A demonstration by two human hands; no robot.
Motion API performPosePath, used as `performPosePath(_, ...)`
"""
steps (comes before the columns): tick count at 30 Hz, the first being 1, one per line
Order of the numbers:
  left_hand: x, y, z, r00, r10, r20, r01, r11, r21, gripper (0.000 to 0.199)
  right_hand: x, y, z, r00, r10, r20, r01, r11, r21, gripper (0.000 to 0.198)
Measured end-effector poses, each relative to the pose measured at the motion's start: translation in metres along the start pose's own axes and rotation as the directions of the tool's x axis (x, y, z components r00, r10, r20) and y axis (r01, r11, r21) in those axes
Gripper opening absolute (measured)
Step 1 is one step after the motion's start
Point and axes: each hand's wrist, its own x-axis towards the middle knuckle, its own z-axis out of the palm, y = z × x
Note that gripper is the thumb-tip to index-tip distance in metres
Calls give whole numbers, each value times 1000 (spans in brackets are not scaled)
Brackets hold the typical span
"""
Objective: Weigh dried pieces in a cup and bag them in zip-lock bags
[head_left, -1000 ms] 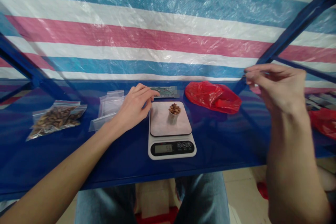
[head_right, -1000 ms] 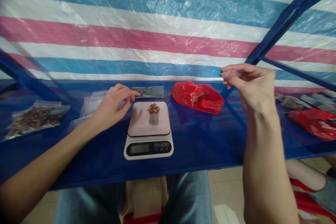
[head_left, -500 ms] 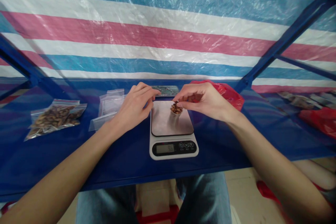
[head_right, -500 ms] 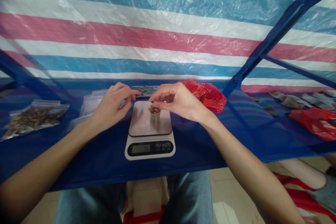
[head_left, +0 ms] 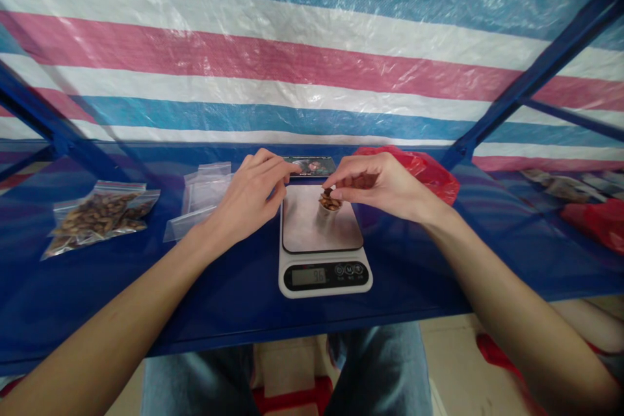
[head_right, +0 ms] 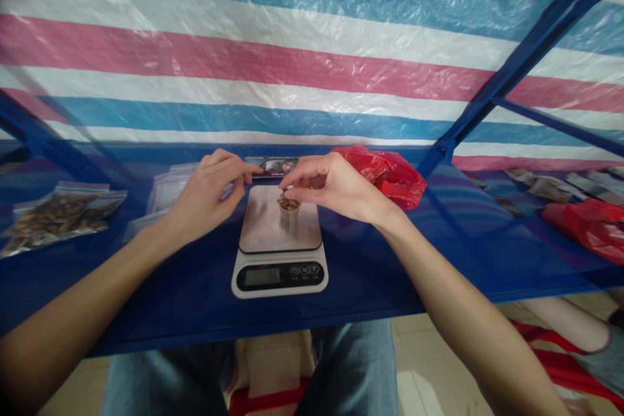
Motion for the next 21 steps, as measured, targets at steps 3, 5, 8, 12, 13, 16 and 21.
performPosePath(3, 1, 0, 0, 1000, -15, 1, 15, 1000, -1, 35, 0, 1, -2, 1000, -12, -4, 12, 1000, -9, 18)
performPosePath(5, 1, 0, 0, 1000, -15, 0, 15, 1000, -3, 35, 0, 2, -3, 1000, -20, 3, 20, 1000, -15, 19)
performPosePath(8, 0, -1, -1, 1000, -8, -1, 8, 1000, -3, 36, 0, 2, -4, 999, -40, 1, 40, 999, -18, 19)
performPosePath(12, 0, -1, -1, 1000, -6, -9, 6, 1000, -2, 35, 0, -3, -6, 996, -49, -71, 48, 999, -7, 18)
performPosePath(13, 0, -1, -1, 1000, -3, -12, 3, 1000, -2, 35, 0, -5, -7, 994, -40, -100, 40, 999, -4, 19)
performPosePath(16, -1, -1, 0, 1000, 0, -14, 0, 1000, -6, 35, -4, -8, -13, 983, -6, -184, 2, 1000, -27, 22)
performPosePath(21, 0, 0, 0, 1000, -4, 2, 4, 1000, -21, 32, -26, -1, -26, 948, -5, -318, -38, 991, -129, 20)
